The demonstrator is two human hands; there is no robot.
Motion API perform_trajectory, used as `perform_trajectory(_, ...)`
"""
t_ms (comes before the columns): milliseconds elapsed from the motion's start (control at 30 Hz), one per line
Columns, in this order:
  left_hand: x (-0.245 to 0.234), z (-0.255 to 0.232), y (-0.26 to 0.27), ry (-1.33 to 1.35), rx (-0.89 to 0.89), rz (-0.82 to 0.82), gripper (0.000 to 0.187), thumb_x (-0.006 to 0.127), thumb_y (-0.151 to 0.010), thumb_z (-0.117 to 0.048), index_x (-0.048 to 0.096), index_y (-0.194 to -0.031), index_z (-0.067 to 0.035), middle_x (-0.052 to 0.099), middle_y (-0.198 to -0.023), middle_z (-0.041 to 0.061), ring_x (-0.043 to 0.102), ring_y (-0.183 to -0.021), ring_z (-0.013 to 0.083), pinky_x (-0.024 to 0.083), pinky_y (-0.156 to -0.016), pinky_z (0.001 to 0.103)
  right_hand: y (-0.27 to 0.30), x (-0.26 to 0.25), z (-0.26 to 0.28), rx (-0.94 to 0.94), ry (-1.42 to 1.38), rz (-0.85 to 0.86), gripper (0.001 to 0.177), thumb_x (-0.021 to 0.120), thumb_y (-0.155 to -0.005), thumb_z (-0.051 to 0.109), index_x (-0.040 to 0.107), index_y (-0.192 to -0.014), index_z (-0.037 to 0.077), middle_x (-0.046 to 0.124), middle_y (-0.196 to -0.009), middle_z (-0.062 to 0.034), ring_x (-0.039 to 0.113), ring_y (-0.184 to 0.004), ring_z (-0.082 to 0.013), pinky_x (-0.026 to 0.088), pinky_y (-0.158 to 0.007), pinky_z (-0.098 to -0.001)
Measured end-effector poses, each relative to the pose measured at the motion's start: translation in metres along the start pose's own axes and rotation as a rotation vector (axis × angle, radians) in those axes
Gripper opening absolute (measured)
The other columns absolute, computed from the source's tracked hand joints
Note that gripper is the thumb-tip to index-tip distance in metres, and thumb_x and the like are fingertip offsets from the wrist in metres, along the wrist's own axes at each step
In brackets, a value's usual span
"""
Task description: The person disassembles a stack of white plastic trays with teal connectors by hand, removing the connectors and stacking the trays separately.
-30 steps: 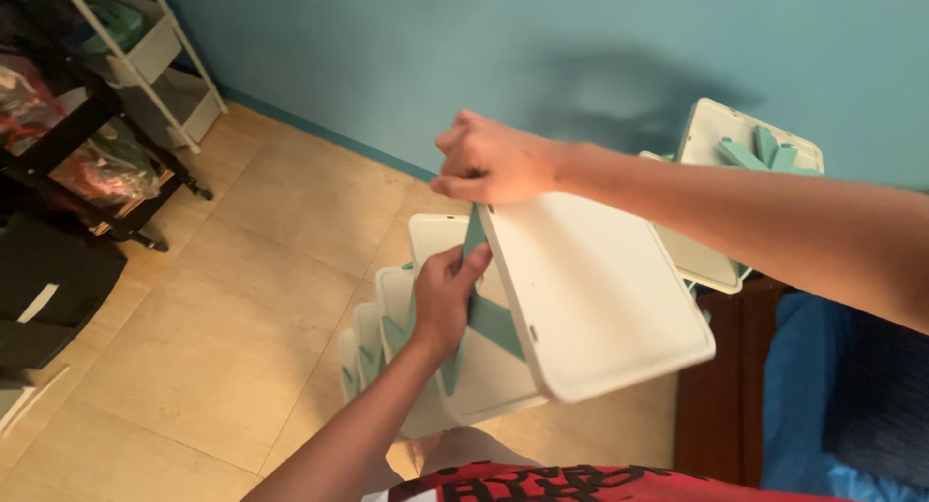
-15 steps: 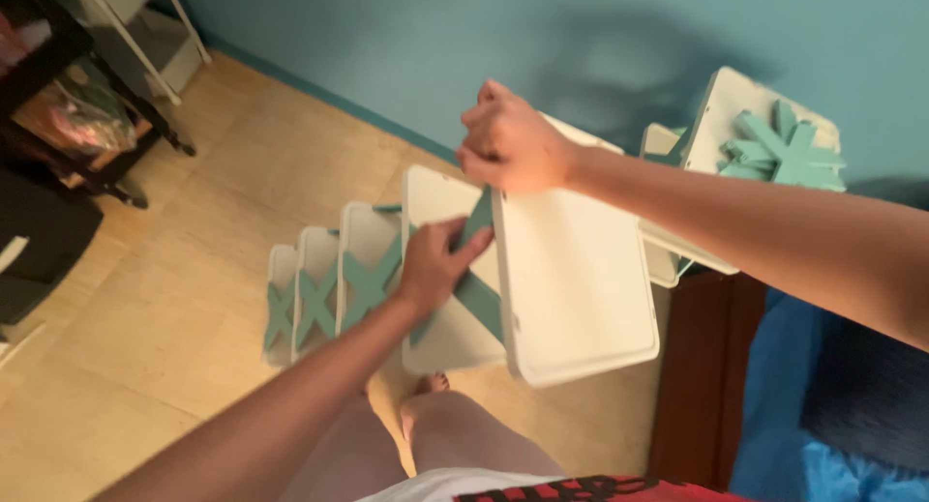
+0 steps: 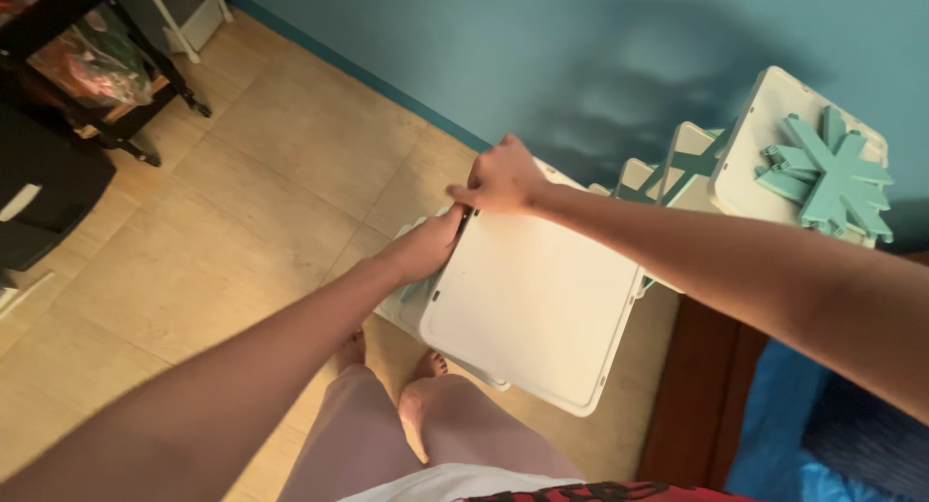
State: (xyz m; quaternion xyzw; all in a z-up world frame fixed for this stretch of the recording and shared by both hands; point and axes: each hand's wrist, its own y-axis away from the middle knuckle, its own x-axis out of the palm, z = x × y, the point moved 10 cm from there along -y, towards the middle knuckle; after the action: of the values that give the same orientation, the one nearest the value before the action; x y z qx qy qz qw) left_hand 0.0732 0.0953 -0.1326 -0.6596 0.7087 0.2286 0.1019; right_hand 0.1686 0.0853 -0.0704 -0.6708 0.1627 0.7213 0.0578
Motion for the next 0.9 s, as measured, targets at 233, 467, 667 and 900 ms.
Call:
perform_trajectory(233, 0.046, 0.054, -0.010, 0.121, 0.190, 0.115, 0.044, 0.057, -0.096, -0.019, 0.051, -0.138, -0.007, 0.063, -0.134, 0.019, 0.061, -0.124, 0.0326, 0.049, -0.102, 0.042, 0.014, 0.077, 0.026, -0.091, -0.041, 0.431, 0.057, 0.036, -0.096, 0.064, 0.077, -0.109, 0.026, 0.072, -0.112, 0.0008, 0.053, -0.115, -0.0224, 0.014, -0.106, -0.0696)
perform_trajectory(467, 0.082, 0.153, -0.056, 0.865, -0.309, 0.513, 0.048, 0.049, -0.090, -0.026, 0.059, -0.133, -0.007, 0.063, -0.130, 0.006, 0.056, -0.118, 0.0232, 0.042, -0.098, 0.036, 0.013, 0.104, 0.022, -0.131, 0.014, 0.101, 0.030, 0.054, -0.094, 0.037, 0.078, -0.086, 0.020, 0.071, -0.091, 0.0022, 0.057, -0.105, -0.0233, 0.029, -0.100, -0.0654)
perform_trajectory(667, 0.103, 0.173, -0.084, 1.333, -0.423, 0.016, 0.056, 0.034, -0.102, -0.052, 0.062, -0.129, -0.012, 0.069, -0.123, 0.005, 0.063, -0.113, 0.0199, 0.049, -0.097, 0.033, -0.016, 0.102, 0.002, 0.020, -0.099, -0.121, 0.031, 0.060, -0.089, 0.029, 0.072, -0.066, 0.011, 0.070, -0.075, -0.0005, 0.058, -0.096, -0.0224, 0.033, -0.095, -0.0588)
perform_trajectory(900, 0.100, 0.201, -0.088, 1.302, -0.533, -0.176, 0.037, 0.040, -0.099, -0.025, 0.067, -0.107, -0.001, 0.072, -0.095, 0.017, 0.070, -0.077, 0.0251, 0.058, -0.066, 0.043, -0.018, 0.080, 0.016, 0.020, -0.303, -0.278, 0.026, 0.069, -0.078, 0.018, 0.067, -0.054, 0.009, 0.063, -0.061, -0.0008, 0.055, -0.081, -0.0202, 0.030, -0.098, -0.0546)
